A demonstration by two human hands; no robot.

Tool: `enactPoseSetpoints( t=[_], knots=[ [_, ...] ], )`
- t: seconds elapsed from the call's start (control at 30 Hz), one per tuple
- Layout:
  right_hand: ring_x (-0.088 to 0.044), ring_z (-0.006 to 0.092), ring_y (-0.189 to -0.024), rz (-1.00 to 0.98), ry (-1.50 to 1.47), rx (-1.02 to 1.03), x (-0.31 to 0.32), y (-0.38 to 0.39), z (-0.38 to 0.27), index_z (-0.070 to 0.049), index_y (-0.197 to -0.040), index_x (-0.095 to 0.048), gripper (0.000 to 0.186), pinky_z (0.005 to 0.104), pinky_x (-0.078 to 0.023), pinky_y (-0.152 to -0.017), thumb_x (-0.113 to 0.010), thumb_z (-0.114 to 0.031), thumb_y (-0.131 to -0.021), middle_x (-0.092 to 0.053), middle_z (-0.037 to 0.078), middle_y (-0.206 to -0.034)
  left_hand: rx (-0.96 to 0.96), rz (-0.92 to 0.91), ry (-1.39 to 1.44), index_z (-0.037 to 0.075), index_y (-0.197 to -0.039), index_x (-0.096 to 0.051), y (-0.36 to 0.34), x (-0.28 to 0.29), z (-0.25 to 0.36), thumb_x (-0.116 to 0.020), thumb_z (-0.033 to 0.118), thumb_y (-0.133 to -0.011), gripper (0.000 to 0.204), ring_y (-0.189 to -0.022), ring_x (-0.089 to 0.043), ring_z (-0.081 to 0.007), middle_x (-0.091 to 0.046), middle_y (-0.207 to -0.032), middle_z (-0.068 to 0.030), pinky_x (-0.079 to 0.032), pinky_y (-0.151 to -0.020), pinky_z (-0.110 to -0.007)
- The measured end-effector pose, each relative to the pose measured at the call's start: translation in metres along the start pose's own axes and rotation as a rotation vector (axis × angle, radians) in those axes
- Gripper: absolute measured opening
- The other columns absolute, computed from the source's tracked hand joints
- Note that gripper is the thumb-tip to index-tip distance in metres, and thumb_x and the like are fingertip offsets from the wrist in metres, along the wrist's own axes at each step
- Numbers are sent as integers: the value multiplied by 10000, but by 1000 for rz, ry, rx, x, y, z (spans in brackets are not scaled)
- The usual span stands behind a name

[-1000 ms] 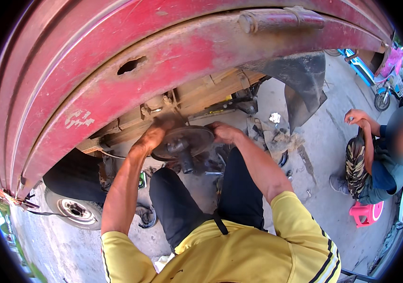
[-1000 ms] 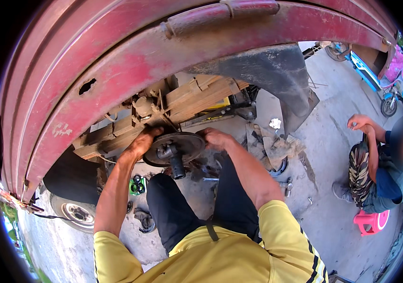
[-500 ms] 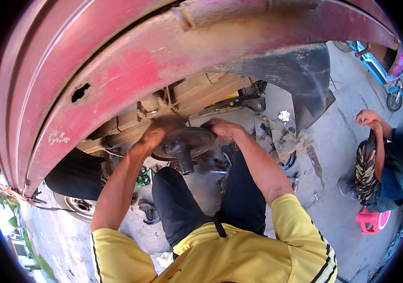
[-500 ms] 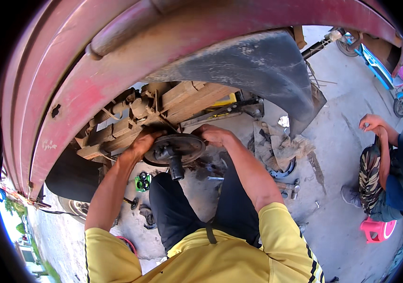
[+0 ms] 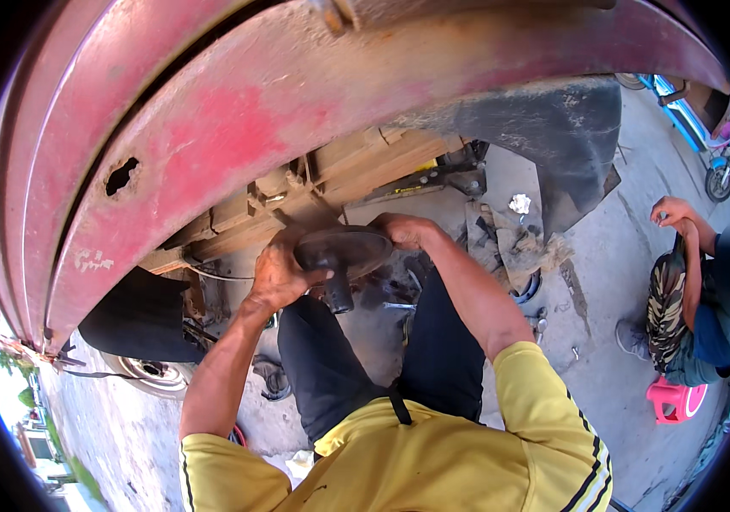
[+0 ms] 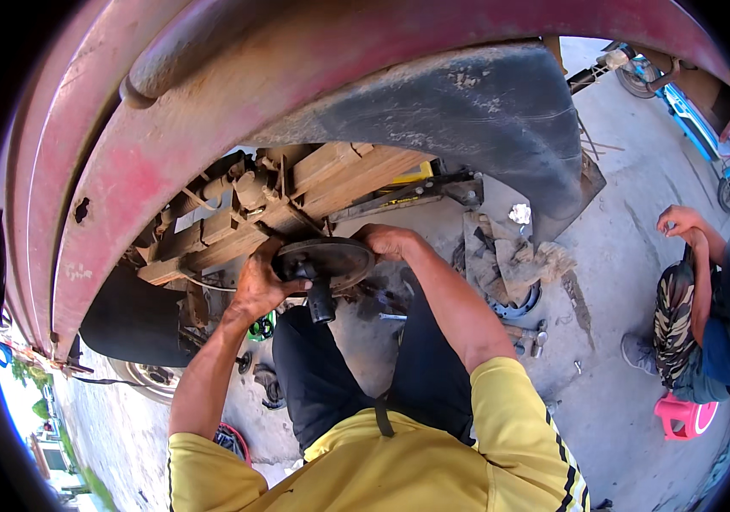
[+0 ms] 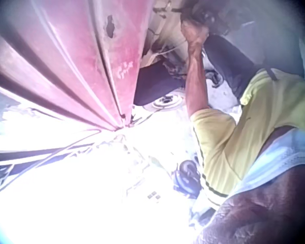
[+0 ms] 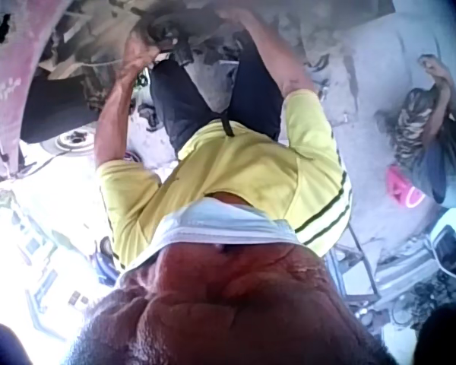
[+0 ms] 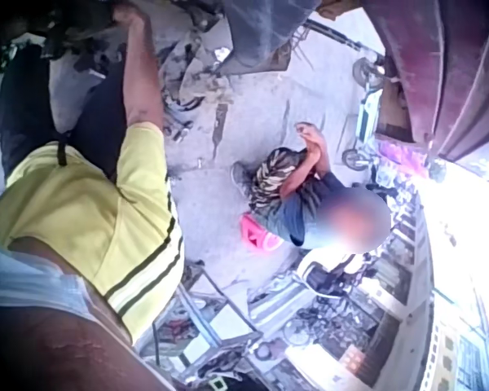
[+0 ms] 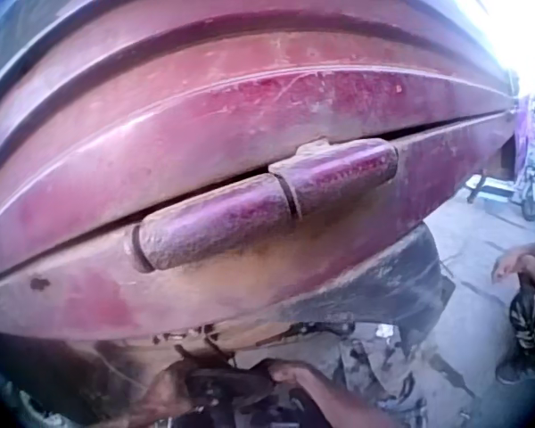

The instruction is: The person reaches behind the wheel rotor of a vehicle to remove or replace parts of the brake assembly by hand.

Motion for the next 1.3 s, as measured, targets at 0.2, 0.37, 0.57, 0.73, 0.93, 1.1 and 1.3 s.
enactPoseSetpoints(
  t=[0.2, 0.37, 0.57, 0.73, 0.93, 1.1, 1.3],
  knots=[
    [-701, 247, -948, -9, 199, 129, -6, -6, -13, 52, -1139, -720, 402, 381, -536, -839, -716, -178, -808, -752, 222, -1094, -25, 83, -17, -27, -1262, -629, 7, 6, -4, -960, 269, -619, 781, -969, -702, -321, -721, -1061, -216, -542, -899, -410],
    [-699, 264, -967, 32, 333, 82, 19, 3, 30, 36, -1142, -725, 431, 391, -532, -862, -708, -138, -749, -749, 230, -1097, -57, 10, 81, -16, -1230, -647, -6, -1, 12, -951, 233, -624, 723, -945, -709, -317, -737, -1028, -198, -547, -884, -410],
    [-660, 200, -842, 153, 183, 4, 16, 26, -9, 11, -1141, -739, 407, 348, -529, -783, -682, -62, -745, -762, 122, -987, 24, -22, 117, 39, -1210, -662, 5, 2, 8, -913, 224, -644, 647, -1004, -712, -362, -729, -1077, -198, -546, -886, -447],
    [-596, 112, -747, 500, 86, -12, 30, 72, 2, -26, -1098, -766, 221, 290, -491, -688, -705, -148, -924, -701, 25, -823, -48, 70, 56, 52, -1217, -668, 4, 5, 11, -925, 226, -625, 669, -1088, -679, -369, -716, -1124, -193, -528, -947, -446],
    [-663, 262, -950, 753, 434, 278, 0, 114, -96, -26, -1207, -696, 236, 366, -518, -850, -604, -78, -996, -703, 110, -1099, -18, 51, 95, -29, -1190, -648, -1, -1, -3, -953, 180, -612, 686, -1011, -699, -323, -736, -1080, -201, -537, -921, -399],
    [-670, 329, -996, 698, 632, 370, -8, 80, -126, -44, -1147, -725, 210, 390, -526, -881, -642, -66, -956, -699, 145, -1091, 22, 31, 79, -1, -1213, -647, -1, -2, -5, -943, 242, -611, 713, -1119, -674, -380, -707, -1150, -214, -523, -962, -443],
    [-693, 262, -955, 511, 546, 316, -9, 62, -116, -37, -1096, -761, 198, 374, -526, -862, -660, -22, -926, -714, 124, -1003, -23, 109, 226, -4, -1222, -648, 4, 2, -6, -941, 237, -614, 717, -1117, -688, -371, -719, -1163, -203, -531, -967, -436]
  ],
)
Point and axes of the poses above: each hand's wrist, its own y-axis away from the middle knuckle, its own x-axis out of the back of the hand, z = x × y, the point moved 7 cm from there along -y, towards the middle knuckle
